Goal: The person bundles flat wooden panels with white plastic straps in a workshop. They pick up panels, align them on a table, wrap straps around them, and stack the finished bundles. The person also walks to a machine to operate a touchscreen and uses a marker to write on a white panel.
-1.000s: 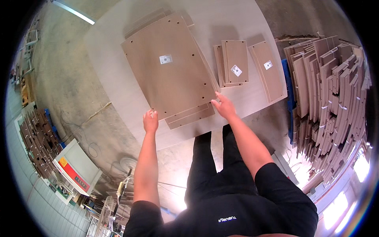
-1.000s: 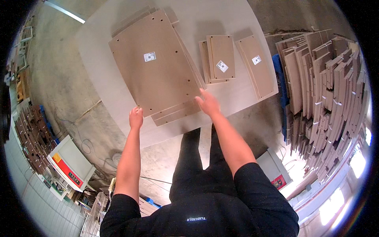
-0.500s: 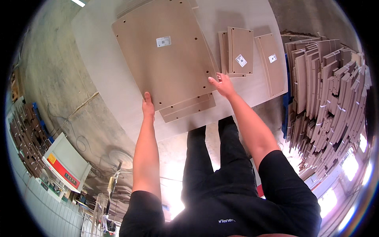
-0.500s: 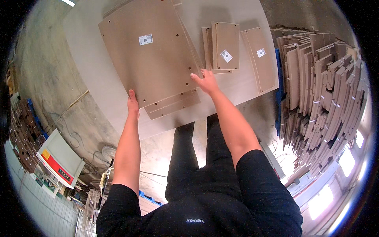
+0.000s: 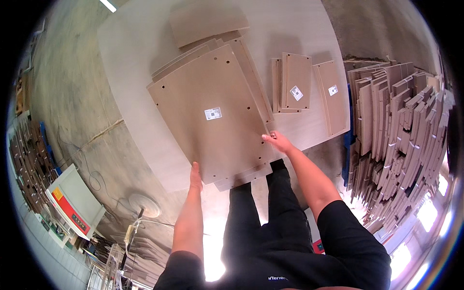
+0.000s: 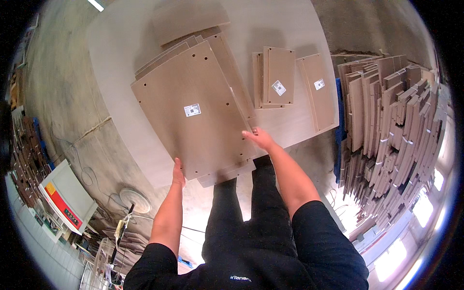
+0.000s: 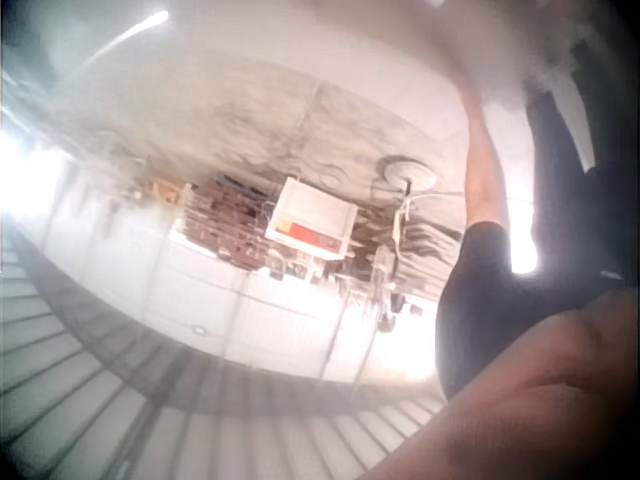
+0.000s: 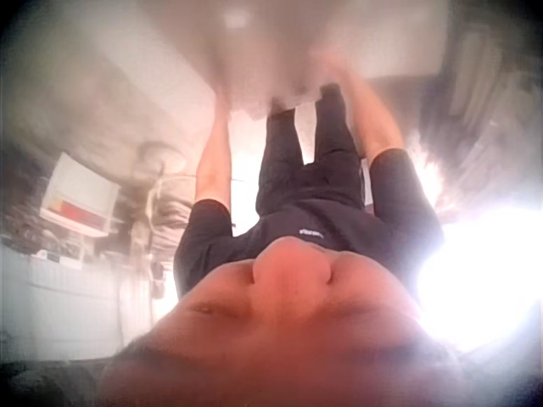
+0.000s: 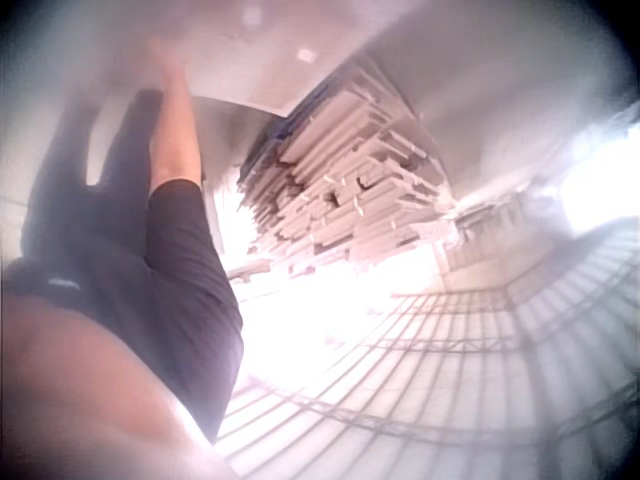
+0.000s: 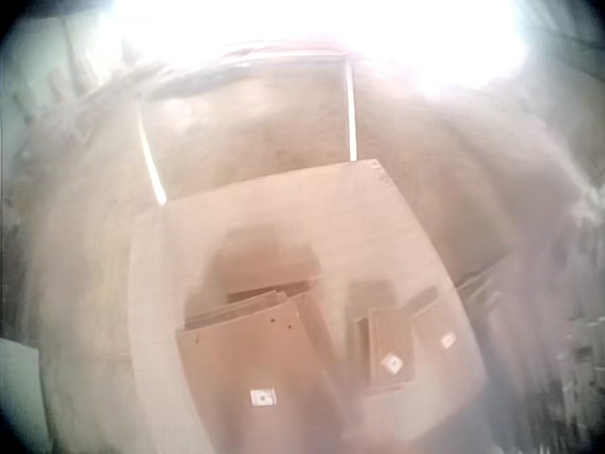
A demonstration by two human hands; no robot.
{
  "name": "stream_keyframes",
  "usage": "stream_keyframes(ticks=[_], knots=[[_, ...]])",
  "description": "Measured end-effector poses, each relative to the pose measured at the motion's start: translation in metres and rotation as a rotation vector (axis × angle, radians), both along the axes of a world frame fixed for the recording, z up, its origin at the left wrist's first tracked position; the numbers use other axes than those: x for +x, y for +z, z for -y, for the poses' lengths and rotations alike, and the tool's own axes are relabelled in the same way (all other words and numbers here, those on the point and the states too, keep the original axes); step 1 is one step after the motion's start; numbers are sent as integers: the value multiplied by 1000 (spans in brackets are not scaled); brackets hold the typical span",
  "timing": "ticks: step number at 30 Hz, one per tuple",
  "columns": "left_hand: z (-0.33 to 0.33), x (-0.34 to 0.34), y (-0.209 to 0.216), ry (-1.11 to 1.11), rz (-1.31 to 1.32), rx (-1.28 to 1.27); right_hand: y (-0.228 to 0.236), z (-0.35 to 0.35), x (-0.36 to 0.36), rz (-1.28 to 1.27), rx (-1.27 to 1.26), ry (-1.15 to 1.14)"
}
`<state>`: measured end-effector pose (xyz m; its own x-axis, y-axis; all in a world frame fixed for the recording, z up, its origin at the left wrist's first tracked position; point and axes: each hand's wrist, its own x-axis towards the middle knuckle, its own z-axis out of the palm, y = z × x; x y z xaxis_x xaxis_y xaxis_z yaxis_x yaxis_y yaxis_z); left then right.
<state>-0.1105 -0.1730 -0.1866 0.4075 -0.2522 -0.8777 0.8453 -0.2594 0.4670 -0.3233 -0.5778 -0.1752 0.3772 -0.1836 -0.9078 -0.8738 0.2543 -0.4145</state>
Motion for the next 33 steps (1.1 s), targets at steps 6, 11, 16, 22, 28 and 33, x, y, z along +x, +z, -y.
stream_keyframes(ticks=[6, 11, 16, 22, 28, 33], knots=[[15, 20, 5, 204, -106, -60, -35, -15, 31, 88, -104, -280], [29, 14, 52, 121, -76, -94, 44, -13, 39, 150, -73, -322], [53, -10, 138, 207, -81, -118, 141, 12, 30, 146, 22, -376], [56, -77, 242, 157, -119, -100, 267, 16, -52, 115, 78, -420], [80, -124, 334, -151, -22, -89, 352, -34, -193, 162, -78, -695], [125, -136, 353, -575, -26, -113, 428, -98, -288, 123, -138, -1093]])
